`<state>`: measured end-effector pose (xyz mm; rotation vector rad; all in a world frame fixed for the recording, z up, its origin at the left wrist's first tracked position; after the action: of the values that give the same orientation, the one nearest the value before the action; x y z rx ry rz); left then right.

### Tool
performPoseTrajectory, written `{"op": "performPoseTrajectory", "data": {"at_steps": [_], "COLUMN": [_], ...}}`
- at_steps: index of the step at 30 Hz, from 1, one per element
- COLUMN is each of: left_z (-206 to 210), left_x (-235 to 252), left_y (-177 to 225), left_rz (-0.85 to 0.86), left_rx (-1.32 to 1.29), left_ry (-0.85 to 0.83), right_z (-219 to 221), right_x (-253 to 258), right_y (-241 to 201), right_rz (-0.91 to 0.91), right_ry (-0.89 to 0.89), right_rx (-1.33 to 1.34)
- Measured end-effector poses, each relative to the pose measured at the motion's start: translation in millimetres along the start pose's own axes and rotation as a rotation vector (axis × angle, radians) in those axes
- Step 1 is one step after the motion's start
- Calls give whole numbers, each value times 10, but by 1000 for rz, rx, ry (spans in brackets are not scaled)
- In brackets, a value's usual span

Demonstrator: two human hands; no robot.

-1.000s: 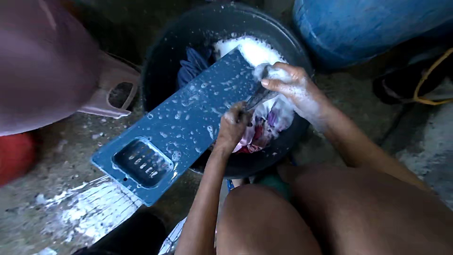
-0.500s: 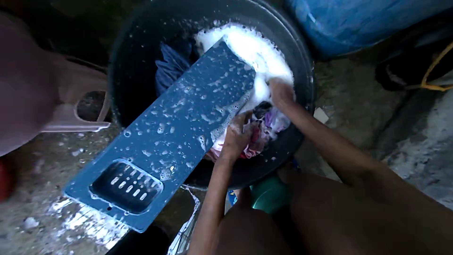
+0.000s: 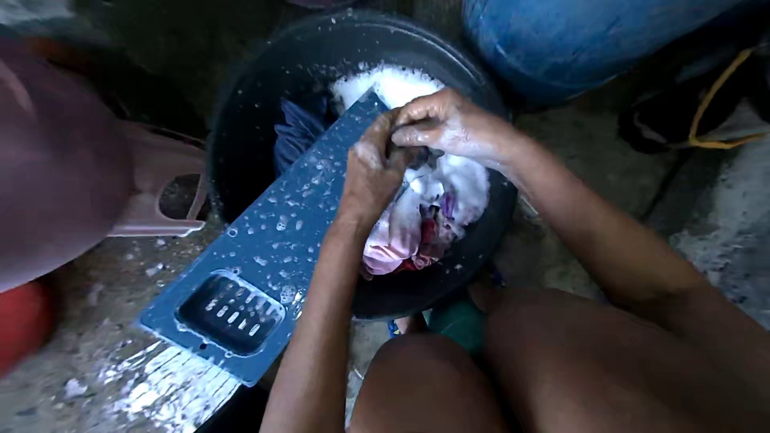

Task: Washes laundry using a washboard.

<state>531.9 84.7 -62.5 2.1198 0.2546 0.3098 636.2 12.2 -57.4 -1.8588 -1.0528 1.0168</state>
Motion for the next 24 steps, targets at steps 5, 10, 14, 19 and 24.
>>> {"op": "performPoseTrajectory", "data": {"at_steps": [5,10,14,19,24], "left_z": [-498,-486,-420,-534,-452], "left_x": [-35,-189,-160,-90,-264], "left_y": [174,140,72,153,121], "left_rz": [94,138,69,214,257], "left_rx": [191,24,167,239,-53], "left_ry": [-5,57,64,48,25], "right_z": [-127,-289,-130,-89,-92], "right_x": [-110,-1,0,67,129], "right_y": [-490,-368,-477,-609,-541], "right_rz": [-53,-47,-182,-111,-164], "right_ry": [-136,-87,-80,-143,33], "right_rx": [-347,-356,-458,-603,-655]}}
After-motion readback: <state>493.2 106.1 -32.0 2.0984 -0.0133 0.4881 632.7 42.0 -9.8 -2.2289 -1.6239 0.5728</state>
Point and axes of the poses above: each hand's wrist, its own x-axis towards the middle knuckle, its own z-axis out of the palm, y = z × x, the point moved 7 cm from there along x, towards the middle knuckle, and after that the axes turned 11 degrees about z, right-handed, at the moved point
